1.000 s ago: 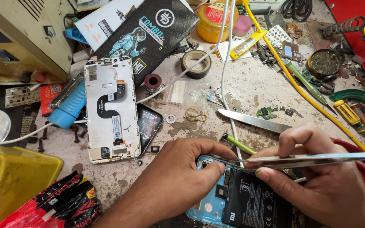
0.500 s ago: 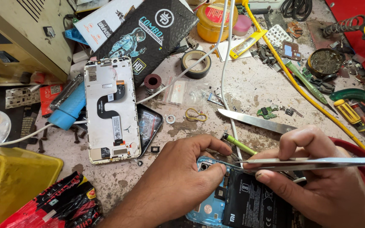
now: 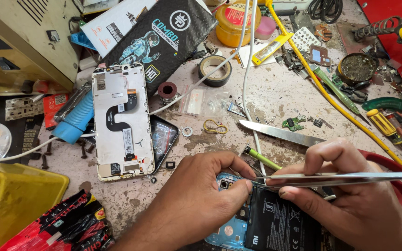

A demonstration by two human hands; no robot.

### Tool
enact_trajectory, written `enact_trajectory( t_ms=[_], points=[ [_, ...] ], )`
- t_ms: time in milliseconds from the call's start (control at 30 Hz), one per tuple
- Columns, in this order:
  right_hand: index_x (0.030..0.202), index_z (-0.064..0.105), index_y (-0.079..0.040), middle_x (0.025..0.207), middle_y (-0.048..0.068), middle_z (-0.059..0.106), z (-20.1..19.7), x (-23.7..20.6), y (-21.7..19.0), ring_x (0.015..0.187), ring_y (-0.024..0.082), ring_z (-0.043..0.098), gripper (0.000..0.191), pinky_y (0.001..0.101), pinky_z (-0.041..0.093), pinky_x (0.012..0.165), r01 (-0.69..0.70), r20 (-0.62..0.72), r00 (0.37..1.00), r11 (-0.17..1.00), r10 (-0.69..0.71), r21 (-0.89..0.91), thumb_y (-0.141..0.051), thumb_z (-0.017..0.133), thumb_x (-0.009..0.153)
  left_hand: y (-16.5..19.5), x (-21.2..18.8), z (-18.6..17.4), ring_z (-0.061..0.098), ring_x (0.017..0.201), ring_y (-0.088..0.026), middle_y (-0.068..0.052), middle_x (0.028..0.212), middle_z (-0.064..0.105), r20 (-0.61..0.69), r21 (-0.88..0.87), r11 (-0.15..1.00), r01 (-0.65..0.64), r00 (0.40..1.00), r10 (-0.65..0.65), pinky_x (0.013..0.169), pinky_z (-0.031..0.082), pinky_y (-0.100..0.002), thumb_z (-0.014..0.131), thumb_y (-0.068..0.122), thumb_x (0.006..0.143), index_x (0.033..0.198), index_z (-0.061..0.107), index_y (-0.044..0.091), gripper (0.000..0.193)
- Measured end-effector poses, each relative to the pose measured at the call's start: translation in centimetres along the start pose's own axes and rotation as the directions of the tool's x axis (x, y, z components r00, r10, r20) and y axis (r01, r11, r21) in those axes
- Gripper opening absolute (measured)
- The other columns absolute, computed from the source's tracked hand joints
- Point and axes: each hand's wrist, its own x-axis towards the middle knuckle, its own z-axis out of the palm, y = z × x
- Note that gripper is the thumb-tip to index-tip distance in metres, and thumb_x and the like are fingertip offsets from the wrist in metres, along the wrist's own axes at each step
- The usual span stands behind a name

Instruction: The person repairs a disassembled smartphone on a cluttered workbench, holding the phone body with one hand while using a screwdriver, tweezers, and a pry tool to work on internal components near the battery. They repeatedly reposition the phone and pick up different tools from the bench during the repair.

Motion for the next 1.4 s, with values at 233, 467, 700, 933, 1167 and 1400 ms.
enact_trajectory(
  t_ms=[233, 467, 700, 933, 1167, 1400],
  points=[
    [0.11, 0.043, -0.006, 0.11, 0.013, 0.077, -0.3, -0.4, 0.4, 0.1, 0.012, 0.08, 0.034, 0.0227, 0.066, 0.081, -0.015, 0.012, 1.0, 1.0, 0.015, -0.001, -0.007, 0.073, 0.094, 0.4, -0.1, 0.3, 0.077, 0.08, -0.017, -0.007, 0.085, 0.081, -0.044, -0.031, 0.999, -0.008, 0.999, 0.006, 0.077, 0.059, -0.032, 0.07, 0.028, 0.079, 0.096, 0.08, 0.014, 0.024],
    [0.11, 0.042, -0.005, 0.111, 0.017, 0.077, -0.3, -0.1, -0.3, 0.104, 0.015, 0.077, 0.033, 0.0301, 0.062, 0.09, -0.016, -0.017, 1.0, 0.996, 0.018, 0.087, 0.0, 0.071, 0.094, 1.0, -0.1, 0.5, 0.074, 0.072, -0.018, -0.008, 0.078, 0.077, -0.079, 0.075, 0.997, 0.034, 0.996, -0.028, 0.072, 0.057, -0.034, 0.073, 0.031, 0.077, 0.089, 0.079, 0.012, 0.024],
    [0.111, 0.045, -0.002, 0.102, 0.019, 0.072, -1.0, 0.0, -1.6, 0.101, 0.021, 0.077, 0.019, 0.0349, 0.061, 0.094, -0.038, -0.142, 0.987, 0.958, 0.081, 0.285, -0.001, 0.058, 0.096, 1.8, -0.2, 0.2, 0.073, 0.068, -0.017, -0.006, 0.077, 0.077, -0.058, 0.026, 0.996, 0.086, 0.995, -0.084, 0.067, 0.055, -0.034, 0.072, 0.032, 0.077, 0.102, 0.078, 0.016, 0.03],
    [0.111, 0.048, -0.003, 0.103, 0.015, 0.075, -0.9, -0.5, -0.1, 0.097, 0.016, 0.079, 0.023, 0.0301, 0.063, 0.084, -0.07, -0.055, 0.996, 0.995, 0.074, 0.073, -0.002, 0.066, 0.096, 1.6, -0.2, 0.3, 0.073, 0.069, -0.016, -0.006, 0.08, 0.079, -0.04, 0.023, 0.996, 0.088, 0.995, -0.087, 0.068, 0.056, -0.032, 0.071, 0.031, 0.077, 0.107, 0.079, 0.018, 0.034],
    [0.11, 0.045, -0.005, 0.101, 0.014, 0.077, -1.0, -0.3, -0.1, 0.096, 0.015, 0.081, 0.02, 0.0293, 0.065, 0.083, -0.094, -0.062, 0.993, 0.984, 0.104, 0.153, -0.004, 0.062, 0.099, 0.8, -0.1, 0.6, 0.075, 0.073, -0.016, -0.007, 0.081, 0.08, -0.037, 0.021, 0.995, 0.094, 0.995, -0.093, 0.07, 0.056, -0.032, 0.071, 0.03, 0.077, 0.107, 0.08, 0.018, 0.034],
    [0.109, 0.045, -0.005, 0.105, 0.013, 0.075, -1.1, -0.7, 0.5, 0.097, 0.011, 0.073, 0.026, 0.0262, 0.06, 0.086, -0.064, -0.042, 0.997, 0.998, 0.065, 0.02, -0.002, 0.066, 0.094, 0.7, 0.0, 0.6, 0.076, 0.075, -0.016, -0.005, 0.084, 0.08, -0.056, 0.02, 1.0, 0.024, 0.998, -0.023, 0.071, 0.056, -0.032, 0.072, 0.031, 0.078, 0.108, 0.08, 0.017, 0.034]
  ],
)
